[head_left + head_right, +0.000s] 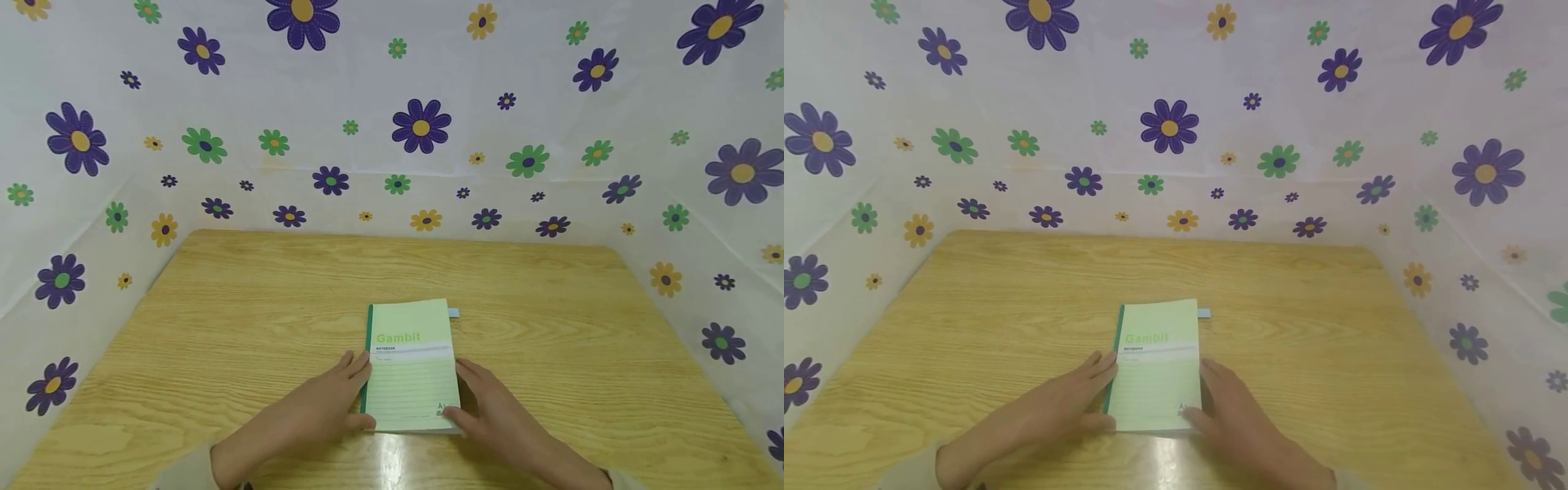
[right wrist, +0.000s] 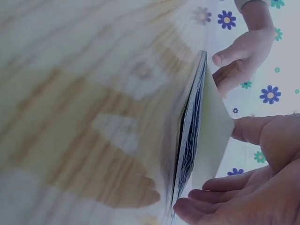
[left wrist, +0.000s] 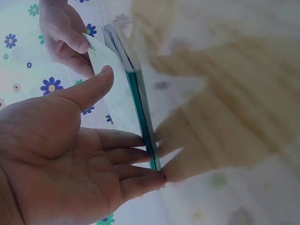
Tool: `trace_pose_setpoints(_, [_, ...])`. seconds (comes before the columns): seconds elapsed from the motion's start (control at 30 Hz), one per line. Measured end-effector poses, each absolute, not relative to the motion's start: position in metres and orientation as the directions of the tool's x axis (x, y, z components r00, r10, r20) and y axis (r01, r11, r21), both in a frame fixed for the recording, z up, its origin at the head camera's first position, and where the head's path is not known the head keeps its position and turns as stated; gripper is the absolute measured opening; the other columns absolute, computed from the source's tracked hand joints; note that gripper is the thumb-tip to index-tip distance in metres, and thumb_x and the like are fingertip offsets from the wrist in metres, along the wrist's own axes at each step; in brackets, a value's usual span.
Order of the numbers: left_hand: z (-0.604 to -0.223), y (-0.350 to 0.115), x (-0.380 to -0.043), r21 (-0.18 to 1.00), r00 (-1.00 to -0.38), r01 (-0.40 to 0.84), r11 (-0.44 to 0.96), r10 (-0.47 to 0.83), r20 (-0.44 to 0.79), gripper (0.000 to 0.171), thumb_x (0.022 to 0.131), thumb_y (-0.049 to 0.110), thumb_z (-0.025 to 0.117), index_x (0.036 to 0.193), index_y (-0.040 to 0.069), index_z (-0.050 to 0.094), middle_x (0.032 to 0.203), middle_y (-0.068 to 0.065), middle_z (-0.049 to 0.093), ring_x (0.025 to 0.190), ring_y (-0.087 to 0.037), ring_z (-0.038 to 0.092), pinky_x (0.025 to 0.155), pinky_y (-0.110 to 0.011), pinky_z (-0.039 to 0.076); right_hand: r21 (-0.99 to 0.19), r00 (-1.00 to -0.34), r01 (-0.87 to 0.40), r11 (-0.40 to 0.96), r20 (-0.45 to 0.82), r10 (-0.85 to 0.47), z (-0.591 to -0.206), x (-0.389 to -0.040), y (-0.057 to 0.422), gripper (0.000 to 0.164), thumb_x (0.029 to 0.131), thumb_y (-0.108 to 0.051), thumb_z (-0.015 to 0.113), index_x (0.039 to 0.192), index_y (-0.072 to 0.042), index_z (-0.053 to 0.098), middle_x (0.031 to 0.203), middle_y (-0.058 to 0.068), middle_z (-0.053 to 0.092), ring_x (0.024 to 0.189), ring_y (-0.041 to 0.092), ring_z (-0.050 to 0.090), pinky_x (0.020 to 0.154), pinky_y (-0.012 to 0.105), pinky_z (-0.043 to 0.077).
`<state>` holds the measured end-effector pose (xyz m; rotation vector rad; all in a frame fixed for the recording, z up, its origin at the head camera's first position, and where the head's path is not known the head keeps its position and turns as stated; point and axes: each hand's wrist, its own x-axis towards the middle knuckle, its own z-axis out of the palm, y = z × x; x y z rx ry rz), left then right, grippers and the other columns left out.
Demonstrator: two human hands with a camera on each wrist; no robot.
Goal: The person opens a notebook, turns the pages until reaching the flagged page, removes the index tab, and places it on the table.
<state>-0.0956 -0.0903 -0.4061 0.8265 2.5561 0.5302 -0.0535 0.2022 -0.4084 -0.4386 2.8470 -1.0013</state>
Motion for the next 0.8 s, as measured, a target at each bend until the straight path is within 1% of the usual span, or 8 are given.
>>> trace_pose_setpoints(0.2, [-0.407,-0.089,-0.101,0.499,-0.768,0.418,0.759,0.588,-0.251,0.086,0.097,0.050,0.069,0.156,-0.004,0.039,0.168,-0.019,0.023,0.154,-0.041,0.023,0.115,-0.060,0.036,-0.704,-0.938,-0.307,0.641,0.111,-0.327,-0.406,-0.053,0.200,0.063,0.095,-0.011,0.076,0.151,-0.002,0.048,0.153,0.017,0.050,0.138,0.040,0.050,0.107,0.057,0.045])
trace_pose_setpoints(0.3, [-0.408,-0.087,-0.104,0.516,-0.789,0.403,0.756,0.573,-0.222,0.085,0.098,0.051,0.068,0.157,-0.002,0.039,0.168,-0.018,0.024,0.153,-0.039,0.027,0.113,-0.060,0.039,-0.762,-0.937,-0.298,0.575,0.117,-0.329,-0.404,-0.053,0.199,0.060,0.100,-0.013,0.071,0.154,-0.005,0.045,0.154,0.016,0.049,0.133,0.042,0.053,0.097,0.053,0.054])
trace_pose_setpoints(0.4, [-0.407,-0.086,-0.108,0.550,-0.814,0.393,0.737,0.557,-0.165,0.081,0.100,0.050,0.066,0.158,0.001,0.039,0.168,-0.017,0.026,0.151,-0.037,0.031,0.114,-0.056,0.040,-0.815,-0.932,-0.279,0.509,0.101,-0.348,-0.403,-0.053,0.199,0.058,0.106,-0.018,0.062,0.157,-0.003,0.040,0.157,0.016,0.046,0.128,0.045,0.056,0.087,0.046,0.060])
trace_pose_setpoints(0.43, [-0.406,-0.085,-0.110,0.560,-0.820,0.396,0.728,0.555,-0.142,0.080,0.100,0.049,0.065,0.158,0.001,0.038,0.168,-0.016,0.027,0.151,-0.037,0.033,0.114,-0.055,0.040,-0.827,-0.927,-0.282,0.486,0.104,-0.361,-0.403,-0.053,0.198,0.058,0.107,-0.019,0.059,0.158,-0.003,0.037,0.158,0.017,0.045,0.127,0.045,0.056,0.085,0.044,0.060])
trace_pose_setpoints(0.53, [-0.401,-0.082,-0.112,0.607,-0.831,0.398,0.688,0.550,-0.080,0.077,0.101,0.046,0.065,0.159,0.002,0.037,0.167,-0.014,0.029,0.150,-0.035,0.034,0.115,-0.053,0.038,-0.835,-0.906,-0.324,0.444,0.139,-0.400,-0.404,-0.054,0.197,0.057,0.110,-0.017,0.053,0.161,-0.002,0.032,0.161,0.014,0.041,0.129,0.041,0.056,0.094,0.044,0.057])
trace_pose_setpoints(0.63, [-0.394,-0.080,-0.114,0.655,-0.833,0.402,0.640,0.552,-0.028,0.077,0.102,0.044,0.064,0.160,0.003,0.035,0.167,-0.011,0.029,0.151,-0.029,0.032,0.119,-0.049,0.034,-0.819,-0.888,-0.375,0.434,0.184,-0.421,-0.403,-0.056,0.194,0.055,0.111,-0.015,0.049,0.162,-0.005,0.030,0.163,0.009,0.040,0.129,0.031,0.058,0.101,0.043,0.053])
trace_pose_setpoints(0.7, [-0.390,-0.078,-0.114,0.688,-0.832,0.405,0.602,0.555,0.003,0.077,0.103,0.044,0.064,0.161,0.004,0.033,0.168,-0.009,0.029,0.152,-0.025,0.030,0.120,-0.047,0.032,-0.803,-0.883,-0.397,0.445,0.201,-0.424,-0.402,-0.057,0.192,0.055,0.111,-0.014,0.047,0.163,-0.008,0.030,0.163,0.006,0.039,0.127,0.025,0.060,0.102,0.042,0.052])
trace_pose_setpoints(0.8, [-0.384,-0.076,-0.114,0.735,-0.826,0.403,0.546,0.563,0.035,0.077,0.103,0.046,0.062,0.162,0.008,0.033,0.168,-0.004,0.027,0.153,-0.022,0.028,0.121,-0.047,0.030,-0.787,-0.883,-0.405,0.465,0.205,-0.423,-0.400,-0.059,0.189,0.054,0.112,-0.015,0.046,0.164,-0.012,0.030,0.164,0.003,0.037,0.124,0.024,0.062,0.099,0.044,0.054])
